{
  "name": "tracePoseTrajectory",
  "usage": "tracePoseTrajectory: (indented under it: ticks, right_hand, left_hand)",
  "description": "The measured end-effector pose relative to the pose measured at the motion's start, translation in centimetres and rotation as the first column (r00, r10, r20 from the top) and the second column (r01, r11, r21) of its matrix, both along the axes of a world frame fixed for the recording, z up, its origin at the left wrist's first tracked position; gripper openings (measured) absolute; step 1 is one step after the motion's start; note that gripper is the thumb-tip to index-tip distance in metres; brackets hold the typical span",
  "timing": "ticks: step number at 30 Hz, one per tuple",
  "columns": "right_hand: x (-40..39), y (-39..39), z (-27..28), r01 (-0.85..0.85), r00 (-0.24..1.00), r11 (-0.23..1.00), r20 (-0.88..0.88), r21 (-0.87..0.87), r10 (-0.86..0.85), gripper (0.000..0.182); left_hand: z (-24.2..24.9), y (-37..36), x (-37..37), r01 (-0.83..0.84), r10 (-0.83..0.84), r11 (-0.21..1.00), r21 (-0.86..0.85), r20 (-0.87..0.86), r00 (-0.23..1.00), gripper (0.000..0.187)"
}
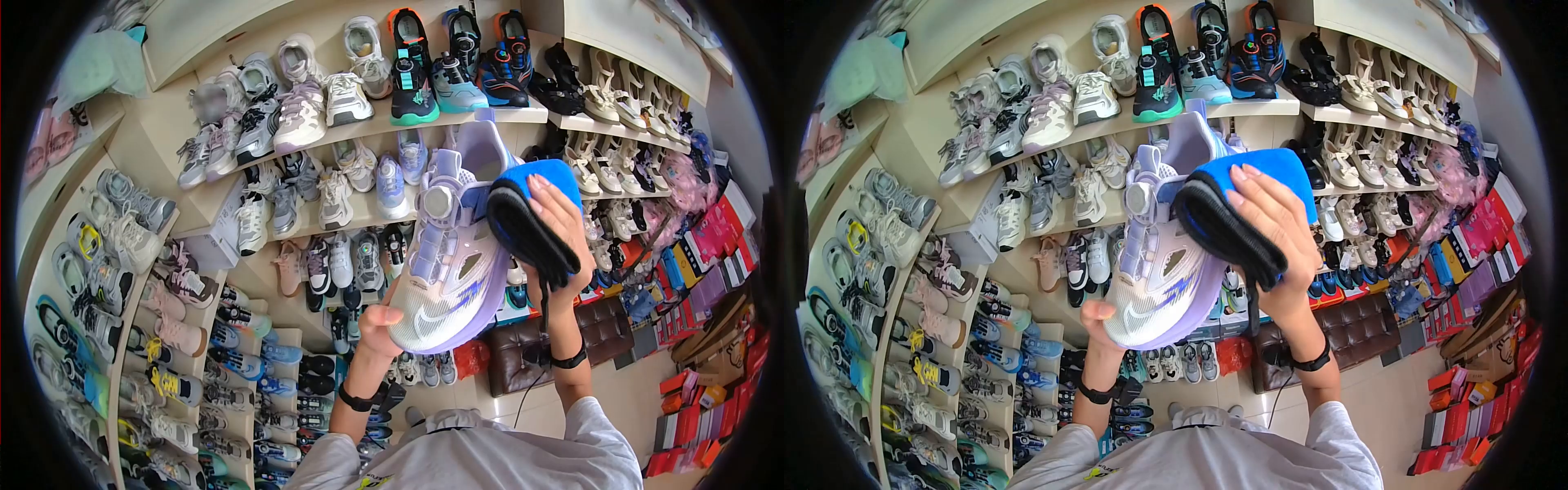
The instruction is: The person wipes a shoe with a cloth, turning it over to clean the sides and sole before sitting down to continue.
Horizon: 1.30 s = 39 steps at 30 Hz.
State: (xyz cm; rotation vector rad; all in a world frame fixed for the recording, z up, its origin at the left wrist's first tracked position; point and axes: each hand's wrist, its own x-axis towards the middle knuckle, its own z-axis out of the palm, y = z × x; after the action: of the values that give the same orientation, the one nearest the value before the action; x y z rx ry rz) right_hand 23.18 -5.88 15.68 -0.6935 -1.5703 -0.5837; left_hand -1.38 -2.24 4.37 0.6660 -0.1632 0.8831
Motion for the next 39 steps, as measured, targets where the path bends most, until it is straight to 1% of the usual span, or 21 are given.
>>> tracePoseTrajectory:
  ticks: [1, 2, 3, 5, 8, 9, 11, 12, 13, 14, 17, 19, 23, 27, 30, 35, 37, 38, 39]
  right_hand:
    - [-0.2, -0.2, 0.1, -0.03, 0.999, 1.0, 0.021, 0.01, 0.03, 0.041]
    - [-0.4, -0.2, 0.0, -0.017, 0.998, 1.0, 0.054, 0.013, 0.016, 0.038]
    - [-0.5, -0.3, -0.1, -0.004, 0.996, 1.0, 0.088, 0.017, 0.002, 0.035]
    - [-1.4, -1.0, 0.4, -0.049, 0.989, 0.999, 0.141, 0.008, 0.047, 0.032]
    - [-1.9, -2.0, 0.2, -0.08, 0.965, 0.996, 0.245, -0.047, 0.089, 0.028]
    - [-1.9, -2.2, 0.2, -0.123, 0.951, 0.989, 0.277, -0.079, 0.14, 0.028]
    - [-2.5, -2.3, -0.1, -0.129, 0.915, 0.991, 0.384, -0.022, 0.128, 0.029]
    - [-2.8, -2.7, 0.0, -0.125, 0.897, 0.992, 0.426, -0.016, 0.12, 0.029]
    - [-3.1, -3.0, 0.1, -0.147, 0.875, 0.989, 0.463, -0.022, 0.14, 0.029]
    - [-3.3, -3.0, -0.1, -0.168, 0.855, 0.986, 0.494, -0.023, 0.157, 0.029]
    - [-3.7, -3.2, -0.5, -0.244, 0.796, 0.969, 0.563, -0.04, 0.223, 0.031]
    - [-3.7, -3.6, -0.4, -0.28, 0.756, 0.956, 0.595, -0.086, 0.275, 0.031]
    - [-3.9, -3.8, -0.6, -0.307, 0.744, 0.95, 0.611, -0.05, 0.272, 0.03]
    - [-3.7, -3.8, -0.7, -0.265, 0.749, 0.963, 0.618, -0.053, 0.24, 0.031]
    - [-3.6, -3.5, -0.8, -0.234, 0.757, 0.971, 0.618, -0.045, 0.211, 0.032]
    - [-3.2, -2.5, -0.8, -0.176, 0.81, 0.984, 0.569, 0.0, 0.145, 0.032]
    - [-3.1, -2.0, -0.7, -0.152, 0.835, 0.988, 0.539, 0.025, 0.115, 0.03]
    - [-3.0, -1.8, -0.7, -0.138, 0.842, 0.99, 0.53, 0.034, 0.099, 0.03]
    - [-2.9, -1.6, -0.7, -0.13, 0.85, 0.991, 0.519, 0.038, 0.092, 0.03]
  left_hand:
    - [0.4, -0.1, 0.1, 0.028, -0.029, 1.0, 0.011, 0.048, 0.998, 0.095]
    - [0.8, -0.2, 0.2, 0.056, -0.058, 0.998, 0.023, 0.095, 0.994, 0.094]
    - [1.2, -0.1, 0.3, 0.04, -0.042, 0.998, 0.039, 0.071, 0.997, 0.094]
    - [1.6, -0.1, 0.2, 0.007, -0.009, 0.997, 0.072, 0.026, 1.0, 0.094]
    - [1.3, 0.0, 0.0, -0.048, 0.048, 0.999, 0.01, 0.008, 0.999, 0.094]
    - [0.9, 0.2, -0.1, -0.032, 0.032, 0.999, 0.0, 0.014, 0.999, 0.093]
    - [0.2, 0.6, -0.3, 0.0, 0.001, 1.0, -0.021, 0.028, 1.0, 0.092]
    - [0.7, 0.5, -0.1, 0.02, -0.02, 1.0, -0.013, 0.048, 0.999, 0.088]
    - [0.3, 0.4, -0.2, 0.047, -0.04, 0.997, -0.066, 0.099, 0.994, 0.082]
    - [-0.2, 0.6, -0.4, 0.067, -0.056, 0.994, -0.091, 0.119, 0.991, 0.082]
    - [-1.1, 0.9, -0.8, 0.098, -0.087, 0.988, -0.121, 0.091, 0.992, 0.08]
    - [-1.3, 1.2, -0.9, 0.113, -0.108, 0.987, -0.118, 0.049, 0.993, 0.079]
    - [-1.4, 1.6, -0.9, 0.143, -0.144, 0.984, -0.111, -0.005, 0.99, 0.077]
    - [-1.8, 1.9, -0.8, 0.145, -0.15, 0.984, -0.107, -0.033, 0.988, 0.075]
    - [-2.6, 2.4, -0.9, 0.113, -0.119, 0.989, -0.098, -0.055, 0.991, 0.073]
    - [-3.8, 3.1, -0.8, 0.015, -0.02, 0.998, -0.062, -0.084, 0.996, 0.071]
    - [-3.0, 2.9, -0.5, -0.01, 0.007, 0.998, -0.056, -0.048, 0.999, 0.07]
    - [-1.7, 2.4, 0.0, -0.011, 0.011, 0.999, -0.053, -0.012, 1.0, 0.069]
    - [0.2, 1.2, 0.5, 0.009, -0.003, 0.997, -0.082, 0.078, 0.997, 0.071]
